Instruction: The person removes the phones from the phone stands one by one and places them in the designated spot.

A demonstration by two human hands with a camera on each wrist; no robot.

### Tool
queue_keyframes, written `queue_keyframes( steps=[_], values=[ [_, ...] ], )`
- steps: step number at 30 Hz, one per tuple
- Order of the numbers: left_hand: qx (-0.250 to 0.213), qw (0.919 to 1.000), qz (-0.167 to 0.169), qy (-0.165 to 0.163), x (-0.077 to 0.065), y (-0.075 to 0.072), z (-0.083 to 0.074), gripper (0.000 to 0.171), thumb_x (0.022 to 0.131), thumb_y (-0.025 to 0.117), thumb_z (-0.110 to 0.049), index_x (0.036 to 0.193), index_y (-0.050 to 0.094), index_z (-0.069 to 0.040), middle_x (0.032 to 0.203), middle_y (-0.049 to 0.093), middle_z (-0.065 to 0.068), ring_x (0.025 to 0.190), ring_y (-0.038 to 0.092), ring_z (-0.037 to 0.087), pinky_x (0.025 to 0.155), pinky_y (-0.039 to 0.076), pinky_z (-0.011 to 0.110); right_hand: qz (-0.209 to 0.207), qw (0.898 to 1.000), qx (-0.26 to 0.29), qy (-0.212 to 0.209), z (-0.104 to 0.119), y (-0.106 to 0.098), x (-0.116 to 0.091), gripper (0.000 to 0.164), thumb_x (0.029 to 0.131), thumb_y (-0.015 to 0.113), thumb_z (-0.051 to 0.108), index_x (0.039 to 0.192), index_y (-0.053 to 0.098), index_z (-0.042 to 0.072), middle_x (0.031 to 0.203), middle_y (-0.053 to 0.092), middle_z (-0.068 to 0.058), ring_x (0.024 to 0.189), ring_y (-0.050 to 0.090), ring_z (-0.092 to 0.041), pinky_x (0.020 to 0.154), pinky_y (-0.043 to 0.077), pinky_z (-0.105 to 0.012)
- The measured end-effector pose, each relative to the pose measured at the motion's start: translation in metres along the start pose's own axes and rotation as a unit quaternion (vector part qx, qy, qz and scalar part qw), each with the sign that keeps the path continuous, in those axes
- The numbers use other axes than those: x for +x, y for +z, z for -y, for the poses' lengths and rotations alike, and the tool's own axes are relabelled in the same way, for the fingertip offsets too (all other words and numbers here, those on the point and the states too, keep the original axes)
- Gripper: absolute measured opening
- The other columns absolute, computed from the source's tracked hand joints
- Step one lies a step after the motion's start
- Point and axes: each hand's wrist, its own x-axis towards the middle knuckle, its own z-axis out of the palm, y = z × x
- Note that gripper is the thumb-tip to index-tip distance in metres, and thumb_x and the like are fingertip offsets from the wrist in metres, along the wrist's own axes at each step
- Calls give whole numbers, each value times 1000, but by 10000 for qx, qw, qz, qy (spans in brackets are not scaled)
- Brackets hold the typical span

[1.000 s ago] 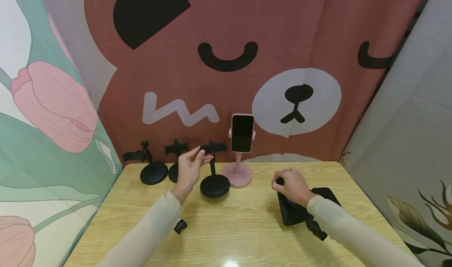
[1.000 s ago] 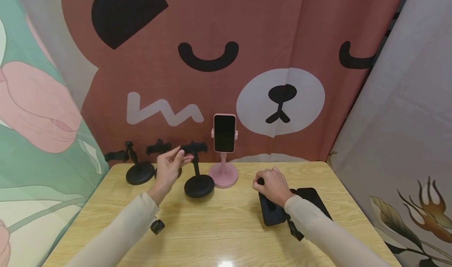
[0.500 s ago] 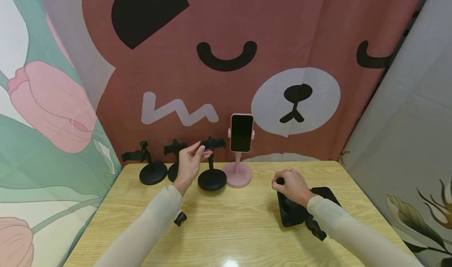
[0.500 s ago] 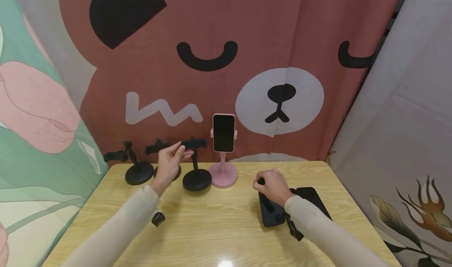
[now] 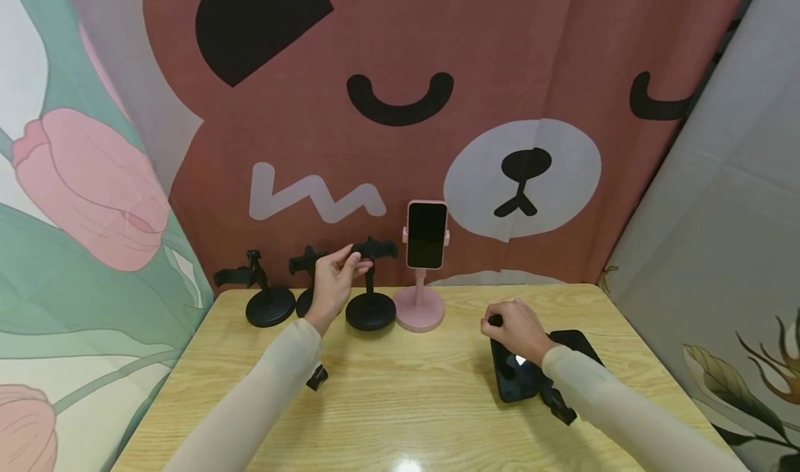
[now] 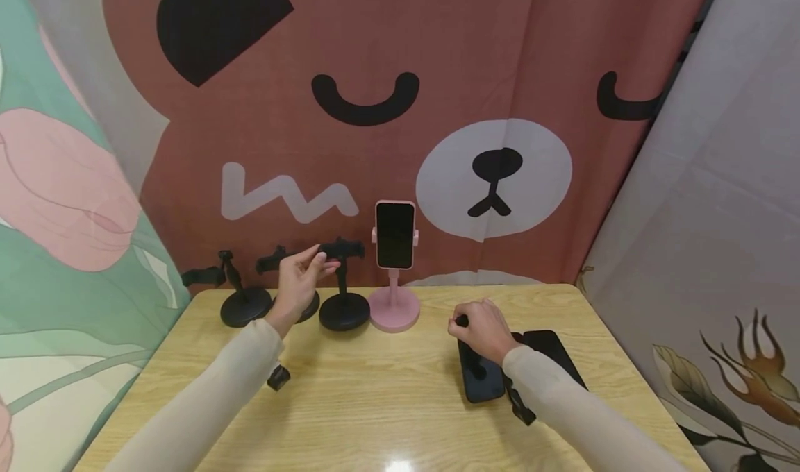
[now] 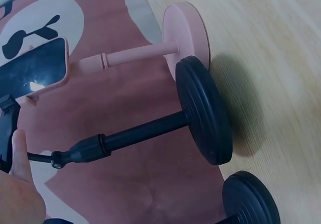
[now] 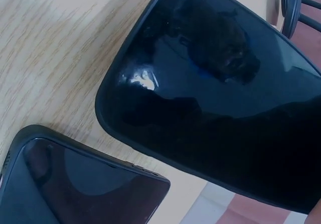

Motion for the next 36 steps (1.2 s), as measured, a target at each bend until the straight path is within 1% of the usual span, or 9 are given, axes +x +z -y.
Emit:
queue_keyframes(
  steps=[5,10,16,22,27,29,32,34,36],
  values=[
    [-50,10000,11,10,3,0,5,46,104,52,-3,146,41,13,128,60,39,86,75,2,83,60,21,-37,10000,18,18,-2,2,2,21,92,68,17,72,69,25,58,56,16,48,41,-5,54,35,-22],
    [-46,9999,-11,-121,2,-2,12,46,103,51,-1,146,41,13,128,60,40,83,73,-3,81,59,16,-56,10000,14,8,-6,5,4,22,91,68,16,71,68,25,57,56,16,47,41,-4,52,35,-20],
    [42,9998,49,-198,2,-4,15,46,104,51,-2,147,41,12,127,61,39,86,74,0,82,59,18,-27,9999,125,-5,-9,3,6,19,91,67,15,73,70,22,57,57,14,44,40,-4,47,34,-20],
    [392,9990,129,-195,1,-8,19,46,105,51,-7,148,42,8,121,65,37,92,77,14,82,60,20,31,9999,106,17,-13,3,9,22,92,66,16,72,69,23,57,57,14,43,40,-4,47,34,-20],
    [602,9979,151,-176,-2,-11,25,46,105,50,-7,148,42,9,116,67,37,93,77,25,84,62,31,63,10000,67,28,-16,6,10,21,92,67,16,72,69,23,58,57,14,43,38,-4,47,33,-20],
    [631,9977,161,-187,-4,-13,27,46,105,50,-8,148,42,9,116,68,36,91,77,23,85,62,34,82,9999,64,45,-17,7,9,20,92,67,16,73,70,23,57,57,14,43,37,-4,47,32,-20],
    [594,9979,185,-198,-5,-14,29,47,106,50,-9,148,42,9,118,67,36,89,77,14,85,62,34,104,9999,60,91,-18,9,8,21,91,68,16,72,70,23,57,56,13,44,36,-4,47,32,-20],
    [568,9979,185,-232,-7,-14,28,47,105,51,-9,148,43,8,121,66,34,87,76,10,84,62,29,103,9999,49,126,-19,10,7,21,91,68,16,71,69,23,57,55,13,45,36,-5,48,32,-20],
    [550,9980,190,-250,-8,-15,27,46,105,51,-8,148,43,7,123,65,34,87,76,10,83,62,27,97,9999,21,138,-20,11,5,22,91,68,17,70,68,24,57,55,14,47,37,-5,53,35,-23]
  ],
)
